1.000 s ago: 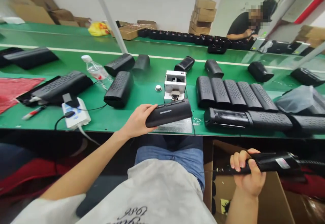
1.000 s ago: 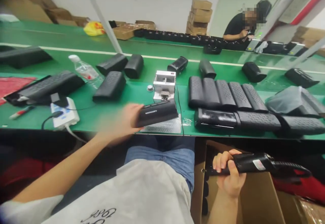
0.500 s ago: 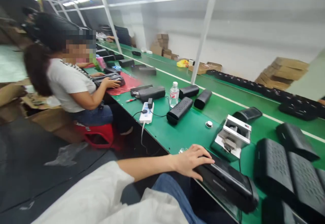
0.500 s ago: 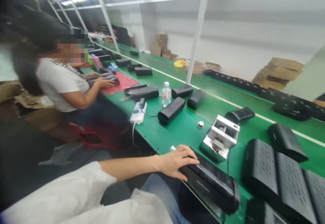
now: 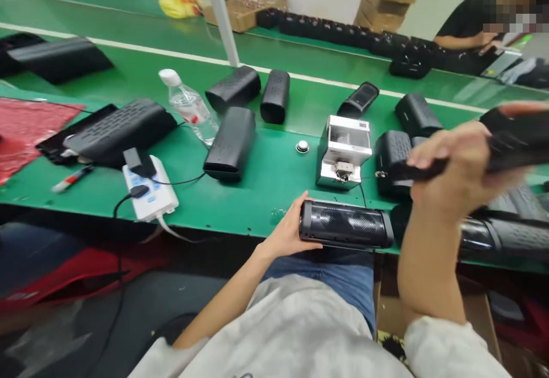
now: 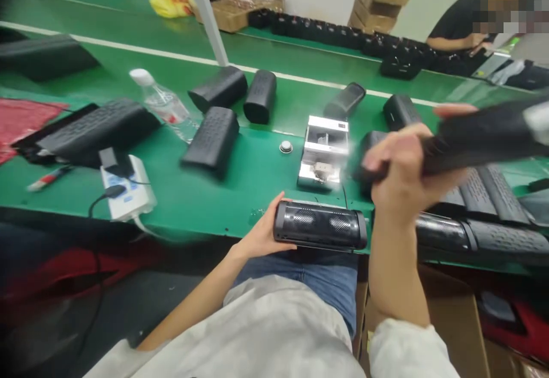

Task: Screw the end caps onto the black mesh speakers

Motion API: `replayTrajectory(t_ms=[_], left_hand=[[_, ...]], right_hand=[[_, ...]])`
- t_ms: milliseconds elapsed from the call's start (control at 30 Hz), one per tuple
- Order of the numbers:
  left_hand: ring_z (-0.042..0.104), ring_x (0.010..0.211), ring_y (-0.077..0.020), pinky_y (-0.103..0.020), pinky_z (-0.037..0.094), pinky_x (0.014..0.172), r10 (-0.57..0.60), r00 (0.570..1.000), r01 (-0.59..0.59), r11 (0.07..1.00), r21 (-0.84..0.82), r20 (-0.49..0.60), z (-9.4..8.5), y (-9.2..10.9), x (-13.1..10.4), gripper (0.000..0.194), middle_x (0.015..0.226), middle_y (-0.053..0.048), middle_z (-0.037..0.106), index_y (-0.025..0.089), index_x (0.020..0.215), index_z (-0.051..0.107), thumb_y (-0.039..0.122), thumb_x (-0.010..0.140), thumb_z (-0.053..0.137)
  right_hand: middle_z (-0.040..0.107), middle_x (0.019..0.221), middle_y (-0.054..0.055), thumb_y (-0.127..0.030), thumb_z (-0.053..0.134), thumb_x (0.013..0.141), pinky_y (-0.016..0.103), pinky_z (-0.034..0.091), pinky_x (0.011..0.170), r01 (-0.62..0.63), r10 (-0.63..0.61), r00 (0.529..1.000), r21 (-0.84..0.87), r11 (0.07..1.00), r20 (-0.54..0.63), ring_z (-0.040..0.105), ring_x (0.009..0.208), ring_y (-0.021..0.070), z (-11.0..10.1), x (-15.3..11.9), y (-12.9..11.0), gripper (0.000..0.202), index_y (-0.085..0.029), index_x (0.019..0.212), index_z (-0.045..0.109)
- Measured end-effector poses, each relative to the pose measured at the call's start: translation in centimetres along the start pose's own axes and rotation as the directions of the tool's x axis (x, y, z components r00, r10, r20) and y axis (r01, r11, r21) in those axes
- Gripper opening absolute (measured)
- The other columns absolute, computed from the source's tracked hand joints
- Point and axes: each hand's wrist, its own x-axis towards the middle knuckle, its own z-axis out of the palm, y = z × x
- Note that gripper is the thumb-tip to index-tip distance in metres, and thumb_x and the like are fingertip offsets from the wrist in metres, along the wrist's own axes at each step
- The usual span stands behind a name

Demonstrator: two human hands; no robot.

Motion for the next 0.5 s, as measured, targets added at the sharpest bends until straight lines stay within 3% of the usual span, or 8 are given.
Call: replayTrajectory(t_ms=[100, 233, 333, 400, 500], left_hand=[[0.055, 0.165, -0.0451, -0.069, 0.046, 0.139, -0.012, 1.0, 0.012, 1.0, -0.01, -0.001, -0.1, 0.4, 0.0, 0.143, 0.177, -0.022, 0.047, 0.033, 0.184, 0.007, 0.061, 0.082, 0.103], [0.055, 0.164, -0.0449, -0.068, 0.047, 0.139, -0.02, 1.0, 0.02, 1.0, -0.025, 0.002, -0.3, 0.7, 0.2, 0.134, 0.175, -0.02, 0.048, 0.034, 0.18, 0.018, 0.061, 0.081, 0.103], [0.055, 0.164, -0.0451, -0.068, 0.048, 0.138, -0.011, 1.0, 0.011, 1.0, -0.025, 0.002, -0.4, 0.9, 0.3, 0.13, 0.174, -0.02, 0.048, 0.033, 0.179, 0.02, 0.061, 0.082, 0.103], [0.052, 0.164, -0.0454, -0.068, 0.047, 0.138, 0.011, 1.0, -0.011, 1.0, -0.013, -0.013, -0.4, 1.0, 0.4, 0.129, 0.173, -0.02, 0.047, 0.033, 0.178, 0.022, 0.061, 0.082, 0.103], [0.051, 0.165, -0.046, -0.068, 0.046, 0.139, 0.034, 0.999, -0.034, 0.999, 0.0, -0.028, -0.3, 1.1, 0.5, 0.129, 0.173, -0.021, 0.047, 0.032, 0.179, 0.023, 0.061, 0.082, 0.102]], right_hand=[[0.061, 0.075, -0.006, -0.021, 0.074, 0.11, 0.026, 0.054, 0.057, -0.002, 0.012, 0.989, -0.069, 0.998, 0.146, 0.059, 0.057, 0.0069, 2.2, 0.4, 3.2, 0.026, -0.02, 0.128, 0.055], [0.054, 0.07, -0.009, -0.05, 0.084, 0.105, 0.027, 0.053, 0.055, -0.04, 0.069, 0.987, -0.199, 0.979, 0.144, 0.054, 0.055, 0.0065, 3.4, 0.5, 4.3, 0.043, -0.026, 0.119, 0.05], [0.051, 0.072, -0.009, -0.061, 0.082, 0.101, 0.024, 0.052, 0.054, -0.064, 0.102, 0.986, -0.261, 0.963, 0.135, 0.05, 0.056, 0.0047, 3.9, 0.7, 4.9, 0.048, -0.029, 0.118, 0.05], [0.051, 0.073, -0.008, -0.058, 0.084, 0.101, 0.023, 0.05, 0.053, -0.062, 0.097, 0.987, -0.251, 0.966, 0.13, 0.05, 0.056, 0.0046, 4.0, 0.9, 5.3, 0.047, -0.029, 0.118, 0.052], [0.053, 0.074, -0.008, -0.037, 0.083, 0.106, 0.022, 0.049, 0.053, -0.057, 0.085, 0.988, -0.207, 0.977, 0.129, 0.054, 0.054, 0.0049, 3.8, 1.3, 5.8, 0.033, -0.026, 0.119, 0.055]])
